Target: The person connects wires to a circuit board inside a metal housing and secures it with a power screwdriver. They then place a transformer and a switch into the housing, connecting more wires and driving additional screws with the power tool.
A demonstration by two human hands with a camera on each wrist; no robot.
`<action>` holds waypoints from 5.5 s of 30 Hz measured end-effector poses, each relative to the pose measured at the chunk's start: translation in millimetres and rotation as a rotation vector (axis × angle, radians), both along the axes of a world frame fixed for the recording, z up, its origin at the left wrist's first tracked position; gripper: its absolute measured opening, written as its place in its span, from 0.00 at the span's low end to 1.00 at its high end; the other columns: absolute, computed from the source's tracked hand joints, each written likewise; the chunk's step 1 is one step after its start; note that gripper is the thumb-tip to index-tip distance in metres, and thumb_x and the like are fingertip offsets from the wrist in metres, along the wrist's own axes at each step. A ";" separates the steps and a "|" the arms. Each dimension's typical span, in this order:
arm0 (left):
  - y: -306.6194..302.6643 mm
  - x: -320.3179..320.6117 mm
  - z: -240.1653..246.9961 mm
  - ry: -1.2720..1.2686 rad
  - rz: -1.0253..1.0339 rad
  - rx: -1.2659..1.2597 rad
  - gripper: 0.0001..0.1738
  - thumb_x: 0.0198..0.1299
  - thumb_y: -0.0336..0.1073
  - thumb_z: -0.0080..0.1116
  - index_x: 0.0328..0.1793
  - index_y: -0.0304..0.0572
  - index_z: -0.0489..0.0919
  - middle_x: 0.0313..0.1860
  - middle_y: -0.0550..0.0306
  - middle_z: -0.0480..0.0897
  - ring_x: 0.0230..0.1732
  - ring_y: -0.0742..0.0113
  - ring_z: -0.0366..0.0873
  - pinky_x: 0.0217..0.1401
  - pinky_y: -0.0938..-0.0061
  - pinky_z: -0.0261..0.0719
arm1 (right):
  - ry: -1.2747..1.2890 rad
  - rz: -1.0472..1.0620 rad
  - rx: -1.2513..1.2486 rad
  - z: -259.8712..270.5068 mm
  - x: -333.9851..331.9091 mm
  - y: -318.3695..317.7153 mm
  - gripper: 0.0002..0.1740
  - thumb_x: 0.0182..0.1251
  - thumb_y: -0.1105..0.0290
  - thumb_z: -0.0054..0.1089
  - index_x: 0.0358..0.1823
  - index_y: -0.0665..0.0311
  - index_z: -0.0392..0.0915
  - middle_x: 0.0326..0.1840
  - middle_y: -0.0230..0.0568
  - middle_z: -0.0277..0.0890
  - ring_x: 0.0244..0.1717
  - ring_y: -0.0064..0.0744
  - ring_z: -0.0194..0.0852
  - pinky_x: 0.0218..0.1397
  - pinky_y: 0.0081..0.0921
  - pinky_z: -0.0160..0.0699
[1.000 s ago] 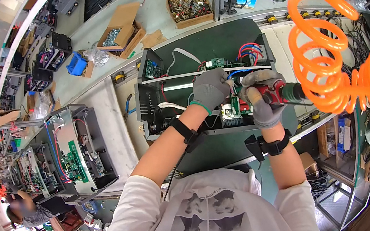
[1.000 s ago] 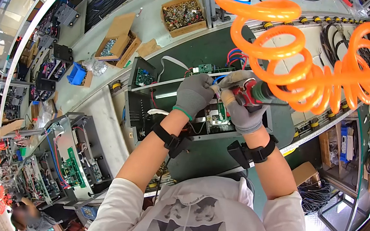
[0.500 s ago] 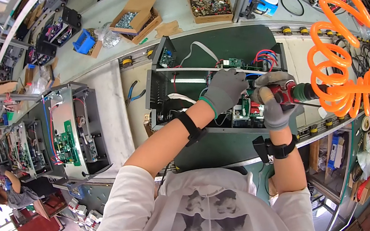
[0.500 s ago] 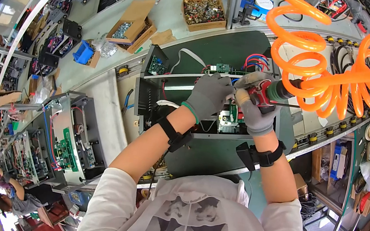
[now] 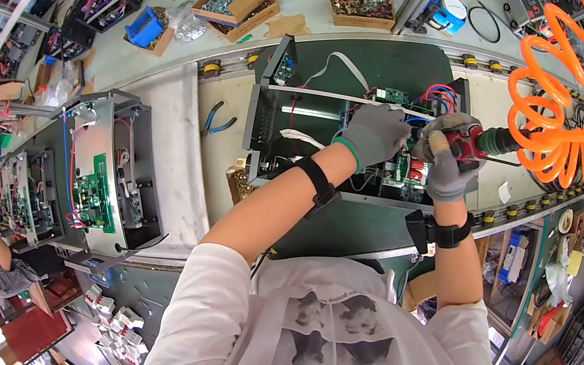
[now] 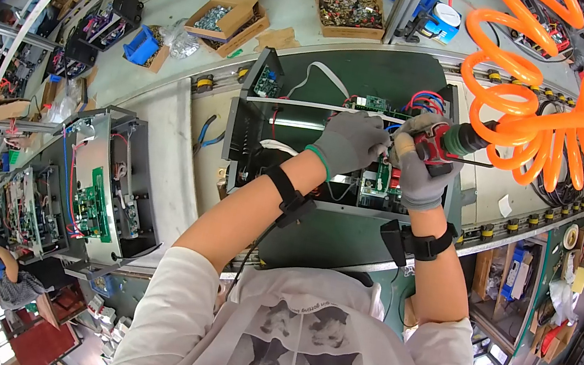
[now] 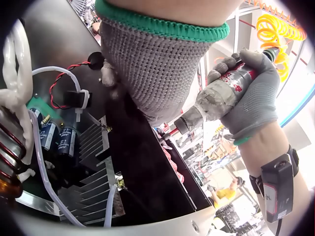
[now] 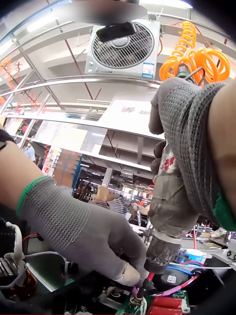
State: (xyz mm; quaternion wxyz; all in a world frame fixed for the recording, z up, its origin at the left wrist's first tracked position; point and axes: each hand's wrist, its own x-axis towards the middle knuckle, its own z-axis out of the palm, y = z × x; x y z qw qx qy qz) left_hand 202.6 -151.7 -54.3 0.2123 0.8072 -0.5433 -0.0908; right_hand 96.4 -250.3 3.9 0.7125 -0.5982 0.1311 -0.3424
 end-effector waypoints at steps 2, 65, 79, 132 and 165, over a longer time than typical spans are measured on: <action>1.6 0.0 1.9 0.009 -0.009 -0.003 0.08 0.55 0.40 0.55 0.38 0.56 0.83 0.38 0.63 0.79 0.43 0.60 0.78 0.44 0.63 0.78 | 0.010 0.015 -0.014 -0.2 -0.9 -1.5 0.20 0.48 0.90 0.53 0.44 0.66 0.70 0.36 0.41 0.74 0.33 0.28 0.74 0.35 0.24 0.75; 91.5 -124.6 73.8 1.508 0.176 -0.331 0.13 0.70 0.39 0.50 0.51 0.36 0.74 0.30 0.59 0.75 0.24 0.77 0.65 0.28 0.81 0.64 | -0.541 -0.194 0.327 75.8 -132.2 33.7 0.21 0.48 0.72 0.61 0.46 0.64 0.69 0.36 0.47 0.74 0.35 0.45 0.75 0.38 0.41 0.77; 31.6 -103.7 91.0 2.030 0.253 -0.306 0.14 0.65 0.39 0.56 0.50 0.35 0.76 0.33 0.61 0.78 0.29 0.74 0.72 0.32 0.80 0.71 | -0.629 -0.382 0.419 71.1 -145.8 4.5 0.20 0.52 0.70 0.59 0.47 0.63 0.68 0.35 0.46 0.73 0.35 0.44 0.73 0.39 0.40 0.75; -38.4 -46.0 41.8 0.299 0.129 -0.112 0.18 0.54 0.22 0.47 0.48 0.46 0.80 0.47 0.50 0.79 0.45 0.48 0.79 0.47 0.61 0.77 | -0.246 -0.243 0.188 7.4 -54.0 -45.1 0.17 0.48 0.86 0.54 0.42 0.66 0.72 0.33 0.43 0.76 0.24 0.24 0.72 0.24 0.19 0.71; 46.4 2.6 72.8 0.083 0.283 -0.408 0.22 0.54 0.30 0.57 0.58 0.48 0.77 0.52 0.49 0.78 0.54 0.50 0.75 0.59 0.62 0.74 | -0.155 -0.038 0.138 50.9 -24.7 -31.8 0.19 0.47 0.86 0.57 0.45 0.68 0.74 0.35 0.40 0.77 0.33 0.26 0.76 0.36 0.21 0.75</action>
